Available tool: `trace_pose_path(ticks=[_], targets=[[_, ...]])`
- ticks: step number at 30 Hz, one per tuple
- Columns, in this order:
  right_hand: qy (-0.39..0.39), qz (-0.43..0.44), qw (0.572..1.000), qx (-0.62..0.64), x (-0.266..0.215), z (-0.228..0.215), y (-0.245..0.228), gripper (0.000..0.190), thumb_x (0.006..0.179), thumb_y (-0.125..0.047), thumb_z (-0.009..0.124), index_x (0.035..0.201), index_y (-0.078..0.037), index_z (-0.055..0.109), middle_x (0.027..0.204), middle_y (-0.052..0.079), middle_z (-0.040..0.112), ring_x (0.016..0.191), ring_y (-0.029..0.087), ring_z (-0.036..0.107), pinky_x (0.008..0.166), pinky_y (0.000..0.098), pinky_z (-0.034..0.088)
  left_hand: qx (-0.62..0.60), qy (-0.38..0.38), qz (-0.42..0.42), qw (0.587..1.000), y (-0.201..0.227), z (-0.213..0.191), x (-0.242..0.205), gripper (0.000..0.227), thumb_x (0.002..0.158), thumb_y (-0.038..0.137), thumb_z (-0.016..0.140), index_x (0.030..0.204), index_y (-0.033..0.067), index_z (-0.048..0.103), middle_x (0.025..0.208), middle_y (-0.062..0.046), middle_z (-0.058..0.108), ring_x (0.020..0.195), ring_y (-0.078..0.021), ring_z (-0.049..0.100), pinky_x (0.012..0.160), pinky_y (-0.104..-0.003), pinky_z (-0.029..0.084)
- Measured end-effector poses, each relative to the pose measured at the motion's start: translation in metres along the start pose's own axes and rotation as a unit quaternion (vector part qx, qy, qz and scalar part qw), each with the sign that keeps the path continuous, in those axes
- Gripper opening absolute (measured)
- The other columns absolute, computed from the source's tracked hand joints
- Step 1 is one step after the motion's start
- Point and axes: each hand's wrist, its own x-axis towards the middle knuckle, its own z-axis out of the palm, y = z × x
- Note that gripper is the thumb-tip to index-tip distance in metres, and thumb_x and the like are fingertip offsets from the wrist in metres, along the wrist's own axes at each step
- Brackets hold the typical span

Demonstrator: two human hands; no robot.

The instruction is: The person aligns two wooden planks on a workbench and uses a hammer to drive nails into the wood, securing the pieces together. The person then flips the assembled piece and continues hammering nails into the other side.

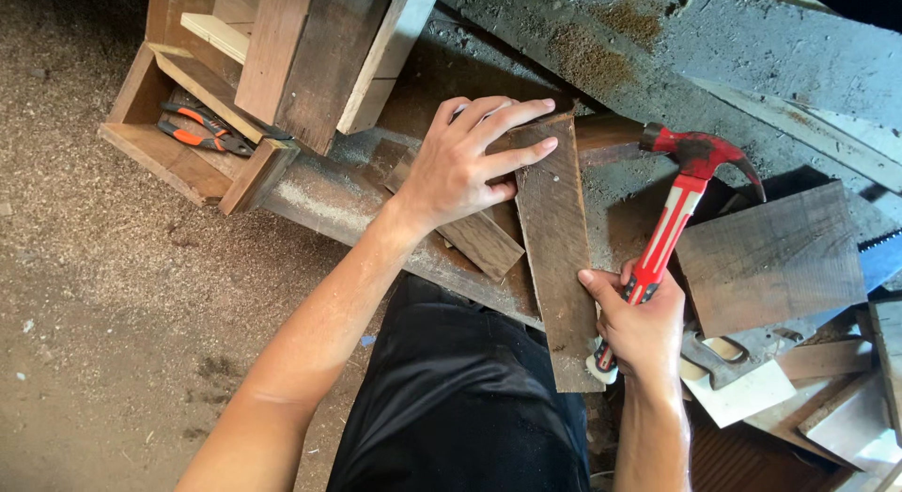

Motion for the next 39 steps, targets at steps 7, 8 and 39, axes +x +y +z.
trace_pose_path(ticks=[7,8,39], targets=[[-0.022,-0.015,0.999,0.037,0.009,0.000,0.001,0.036,0.085,0.003,0.077,0.087,-0.010,0.044,0.071,0.009,0.064,0.042,0.007,0.043,0.034,0.0271,0.030,-0.012,-0.007,0.013,1.000,-0.007,-0.004,0.006,0.075,0.078,0.023,0.098,0.145,0.0270,0.064,0.161,0.007,0.049,0.126,-0.0194,0.060,0.107,-0.042,0.043],[-0.023,-0.016,0.999,0.041,0.010,0.001,0.001,0.037,0.086,0.003,0.078,0.087,-0.010,0.043,0.070,0.008,0.063,0.042,0.007,0.043,0.034,0.0272,0.030,-0.004,-0.002,0.016,1.000,-0.009,-0.004,0.006,0.074,0.079,0.023,0.097,0.144,0.0274,0.063,0.161,0.008,0.048,0.124,-0.0192,0.062,0.107,-0.041,0.043],[0.049,-0.096,0.994,-0.036,-0.006,-0.031,0.036,0.036,0.087,-0.002,0.081,0.091,-0.011,0.046,0.075,0.009,0.062,0.044,0.008,0.049,0.037,0.0253,0.035,0.016,0.012,0.009,1.000,-0.007,0.011,0.006,0.064,0.081,0.025,0.094,0.139,0.0295,0.068,0.159,0.019,0.045,0.093,-0.0057,0.071,0.113,-0.051,0.042]])
